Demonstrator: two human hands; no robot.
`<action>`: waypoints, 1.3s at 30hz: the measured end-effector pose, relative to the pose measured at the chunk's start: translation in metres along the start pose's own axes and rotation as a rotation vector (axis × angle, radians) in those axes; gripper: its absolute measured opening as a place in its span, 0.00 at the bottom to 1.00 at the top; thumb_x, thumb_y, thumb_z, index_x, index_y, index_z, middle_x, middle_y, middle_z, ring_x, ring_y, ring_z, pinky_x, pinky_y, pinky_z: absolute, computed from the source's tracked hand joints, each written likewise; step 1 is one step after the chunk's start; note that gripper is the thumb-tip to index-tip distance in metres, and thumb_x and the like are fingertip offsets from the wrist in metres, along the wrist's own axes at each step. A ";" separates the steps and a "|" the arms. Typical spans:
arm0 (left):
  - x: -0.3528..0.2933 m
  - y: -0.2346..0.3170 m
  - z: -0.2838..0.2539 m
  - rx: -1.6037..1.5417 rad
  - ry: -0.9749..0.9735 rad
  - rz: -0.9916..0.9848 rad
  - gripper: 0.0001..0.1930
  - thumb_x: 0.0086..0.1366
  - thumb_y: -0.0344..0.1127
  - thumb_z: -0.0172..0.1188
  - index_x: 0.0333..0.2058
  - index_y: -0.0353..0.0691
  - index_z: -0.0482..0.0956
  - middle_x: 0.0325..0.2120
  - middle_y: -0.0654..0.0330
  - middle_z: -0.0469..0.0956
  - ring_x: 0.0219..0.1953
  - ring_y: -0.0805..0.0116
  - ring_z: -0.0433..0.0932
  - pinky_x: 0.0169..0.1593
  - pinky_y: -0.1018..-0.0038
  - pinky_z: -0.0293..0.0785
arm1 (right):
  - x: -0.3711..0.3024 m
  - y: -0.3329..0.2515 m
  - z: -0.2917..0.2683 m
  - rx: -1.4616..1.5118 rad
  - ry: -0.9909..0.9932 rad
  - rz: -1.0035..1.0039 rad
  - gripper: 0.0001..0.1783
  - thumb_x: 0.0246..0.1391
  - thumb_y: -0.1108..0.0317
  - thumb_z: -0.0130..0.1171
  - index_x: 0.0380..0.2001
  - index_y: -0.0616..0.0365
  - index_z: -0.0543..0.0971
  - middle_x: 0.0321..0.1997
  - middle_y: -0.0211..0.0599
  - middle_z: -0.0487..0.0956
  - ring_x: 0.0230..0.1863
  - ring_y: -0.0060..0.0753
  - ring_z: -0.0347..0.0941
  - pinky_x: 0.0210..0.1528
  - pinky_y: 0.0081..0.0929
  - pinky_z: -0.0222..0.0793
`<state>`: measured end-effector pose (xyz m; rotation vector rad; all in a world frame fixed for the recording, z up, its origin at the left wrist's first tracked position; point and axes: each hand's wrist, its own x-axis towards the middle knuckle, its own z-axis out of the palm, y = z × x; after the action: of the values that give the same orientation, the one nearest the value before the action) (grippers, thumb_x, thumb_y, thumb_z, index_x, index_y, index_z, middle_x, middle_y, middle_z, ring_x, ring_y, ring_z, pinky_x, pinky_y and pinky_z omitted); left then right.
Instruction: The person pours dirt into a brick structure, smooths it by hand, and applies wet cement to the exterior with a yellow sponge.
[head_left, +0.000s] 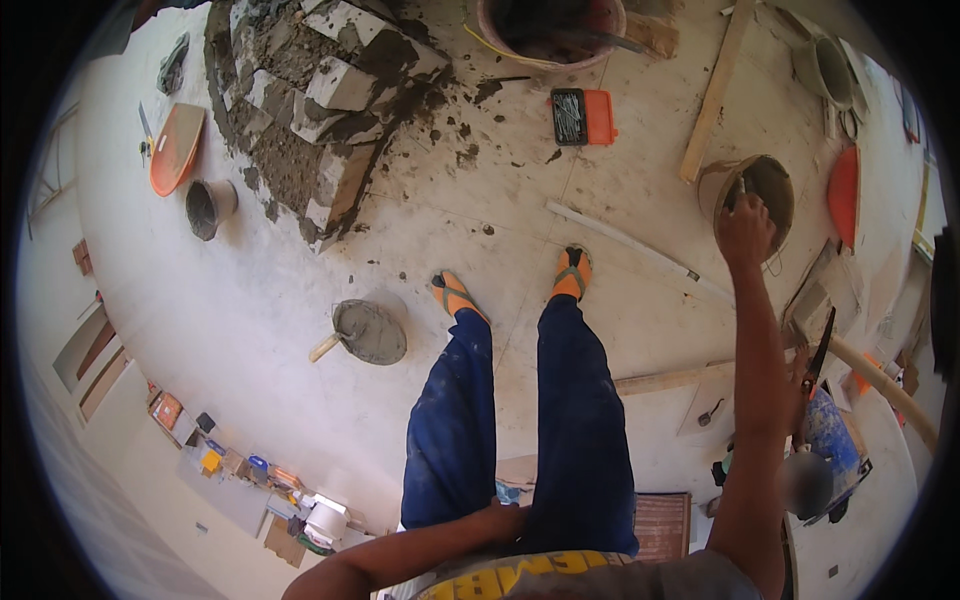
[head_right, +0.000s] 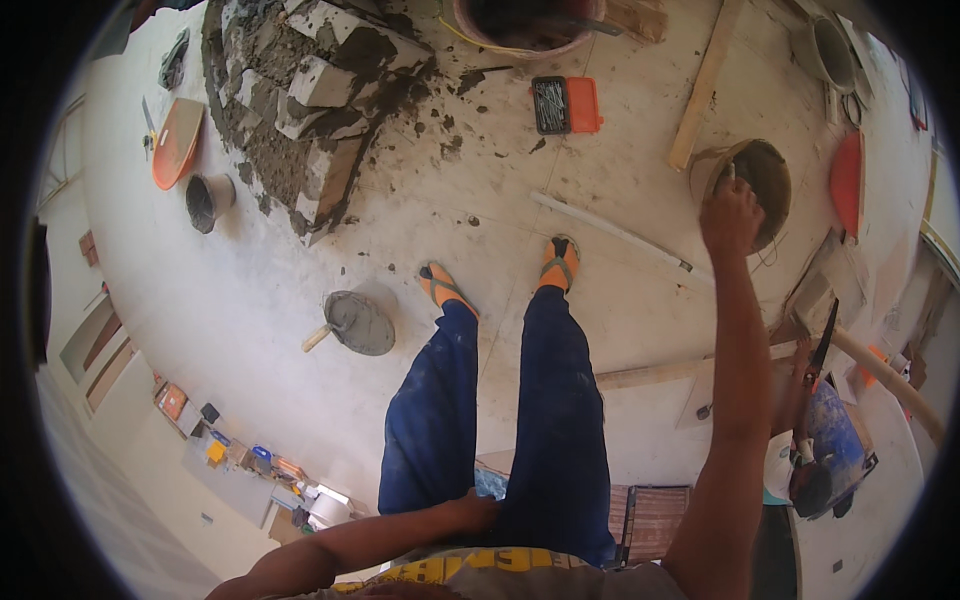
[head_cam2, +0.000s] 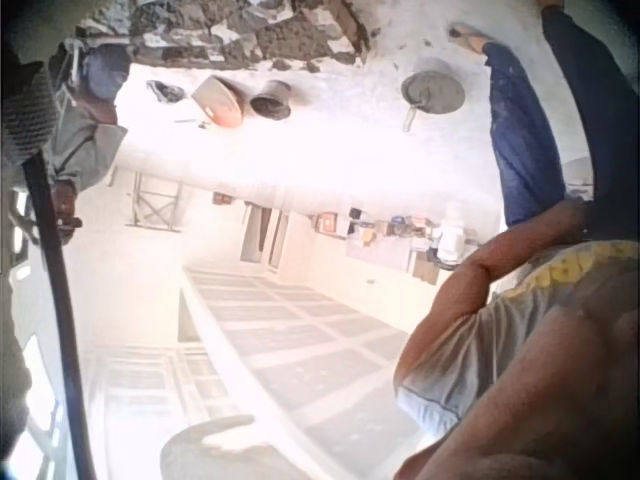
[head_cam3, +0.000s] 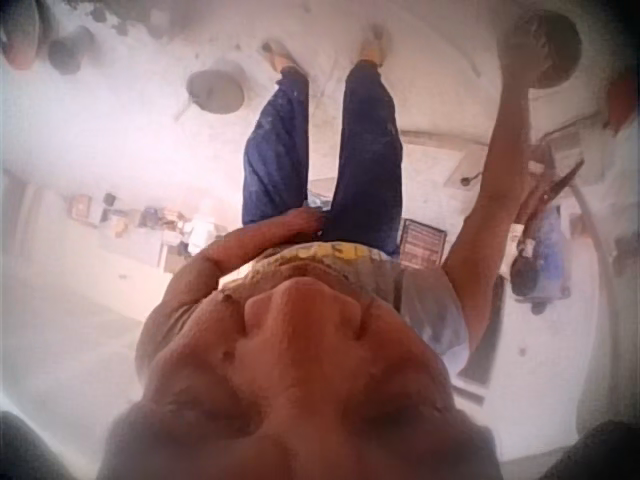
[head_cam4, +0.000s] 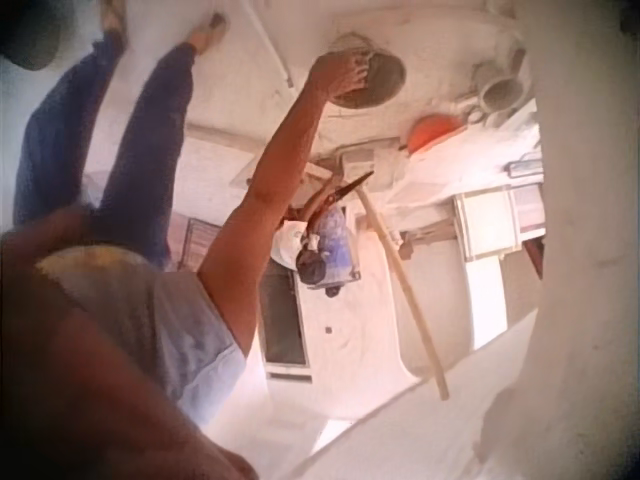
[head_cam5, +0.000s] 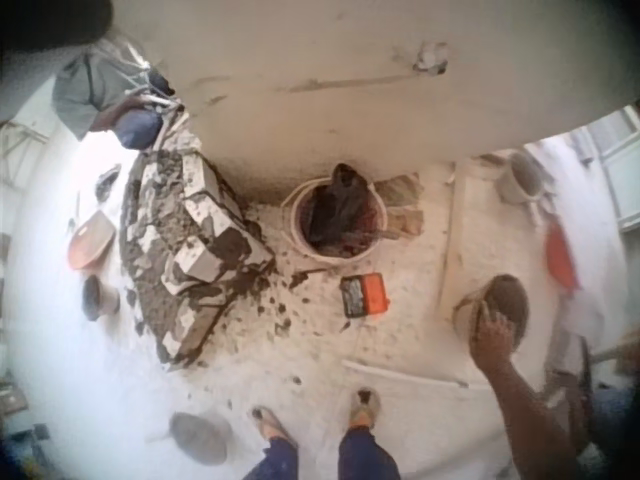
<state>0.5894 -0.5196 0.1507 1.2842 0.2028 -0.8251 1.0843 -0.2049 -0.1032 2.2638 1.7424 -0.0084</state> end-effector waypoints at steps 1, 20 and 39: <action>0.011 -0.018 -0.034 -0.042 -0.123 0.038 0.23 0.66 0.43 0.66 0.56 0.38 0.83 0.54 0.48 0.83 0.61 0.48 0.81 0.66 0.38 0.71 | 0.003 -0.042 0.000 0.113 0.047 -0.060 0.22 0.63 0.60 0.63 0.57 0.59 0.80 0.59 0.52 0.81 0.58 0.56 0.81 0.62 0.57 0.74; -0.087 -0.188 -0.318 0.316 0.936 -0.137 0.16 0.70 0.44 0.66 0.40 0.34 0.81 0.42 0.51 0.81 0.57 0.51 0.79 0.69 0.54 0.71 | 0.128 -0.578 0.175 0.998 0.071 -0.327 0.24 0.63 0.69 0.67 0.60 0.68 0.78 0.60 0.56 0.75 0.63 0.62 0.75 0.60 0.48 0.79; -0.055 -0.203 -0.288 0.784 1.094 -0.029 0.10 0.65 0.35 0.59 0.40 0.36 0.81 0.39 0.54 0.80 0.54 0.55 0.81 0.67 0.56 0.73 | 0.168 -0.631 0.197 0.572 0.159 -0.504 0.13 0.63 0.68 0.66 0.44 0.68 0.86 0.64 0.61 0.73 0.61 0.64 0.76 0.60 0.52 0.82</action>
<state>0.5069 -0.2458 -0.0631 2.3961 0.8178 -0.1074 0.5647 0.0546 -0.4600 2.1249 2.6223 -0.4993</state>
